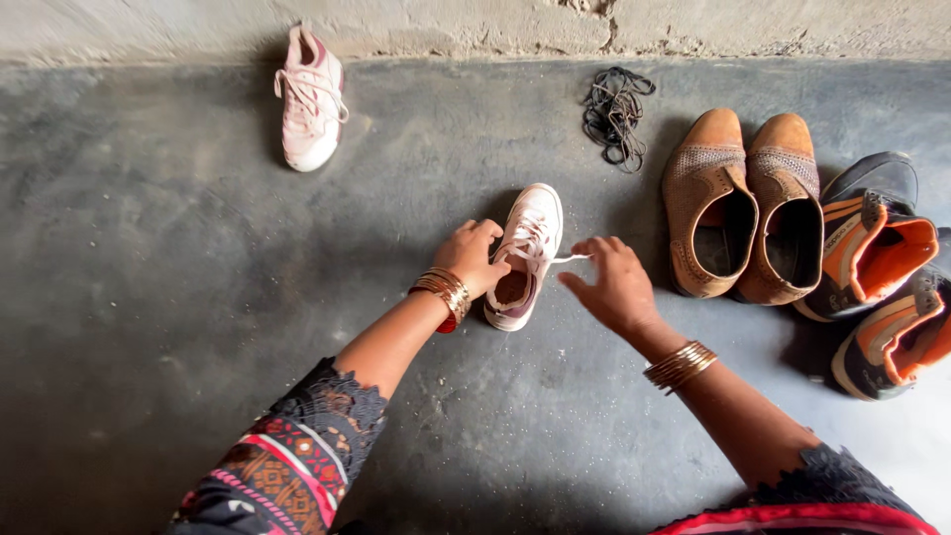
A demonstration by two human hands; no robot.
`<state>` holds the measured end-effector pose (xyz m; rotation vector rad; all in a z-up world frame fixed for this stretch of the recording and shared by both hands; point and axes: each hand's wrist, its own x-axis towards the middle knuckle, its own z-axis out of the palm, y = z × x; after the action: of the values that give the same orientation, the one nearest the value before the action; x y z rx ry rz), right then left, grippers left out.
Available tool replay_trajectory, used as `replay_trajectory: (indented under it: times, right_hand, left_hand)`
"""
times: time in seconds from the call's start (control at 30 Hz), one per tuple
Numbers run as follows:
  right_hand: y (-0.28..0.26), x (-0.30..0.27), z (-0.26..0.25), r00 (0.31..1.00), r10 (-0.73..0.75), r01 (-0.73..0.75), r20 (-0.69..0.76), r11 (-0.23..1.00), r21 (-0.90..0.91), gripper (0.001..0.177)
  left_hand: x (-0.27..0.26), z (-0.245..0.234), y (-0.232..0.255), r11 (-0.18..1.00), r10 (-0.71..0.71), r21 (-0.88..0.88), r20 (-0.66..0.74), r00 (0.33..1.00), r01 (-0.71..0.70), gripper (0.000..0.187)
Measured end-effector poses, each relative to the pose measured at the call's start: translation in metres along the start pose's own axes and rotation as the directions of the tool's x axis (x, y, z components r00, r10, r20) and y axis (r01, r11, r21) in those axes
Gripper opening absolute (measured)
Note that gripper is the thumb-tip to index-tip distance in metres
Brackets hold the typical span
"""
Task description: The person removes the laces from a pink sneaker and then re-laces it by threading the laces through the eyelets and tying a knot. The person then picks up a brown shoe and begins threading a dark lace through its eyelets.
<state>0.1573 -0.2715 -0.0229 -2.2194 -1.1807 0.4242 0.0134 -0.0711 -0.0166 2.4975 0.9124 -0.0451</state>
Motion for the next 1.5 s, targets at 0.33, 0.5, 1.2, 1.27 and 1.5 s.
replay_trajectory:
  times: [0.33, 0.5, 1.2, 1.27, 1.5]
  right_hand:
    - [-0.033, -0.004, 0.009, 0.987, 0.035, -0.042, 0.16, 0.998, 0.039, 0.046]
    - [-0.036, -0.001, 0.008, 0.991, 0.062, -0.067, 0.117, 0.997, 0.045, 0.048]
    - [-0.05, 0.007, 0.058, 0.973, 0.231, -0.225, 0.018, 0.922, 0.315, 0.052]
    - [-0.054, 0.003, 0.062, 0.98, 0.199, -0.186, -0.012, 0.937, 0.295, 0.051]
    - [-0.048, 0.003, 0.056, 0.951, 0.261, -0.305, 0.163, 0.873, 0.381, 0.057]
  left_hand:
    - [0.013, 0.019, 0.014, 0.307, -0.516, -0.653, 0.498, 0.697, 0.693, 0.033]
    - [0.004, 0.062, 0.0, 0.086, -0.474, -0.762, 0.536, 0.699, 0.642, 0.035]
    - [-0.022, 0.098, -0.042, -0.206, -0.261, -0.967, 0.203, 0.944, 0.151, 0.038]
    - [-0.024, 0.095, -0.044, -0.205, -0.287, -0.963, 0.232, 0.929, 0.177, 0.034]
    - [-0.024, 0.099, -0.034, -0.07, -0.478, -0.978, 0.207, 0.854, 0.198, 0.03]
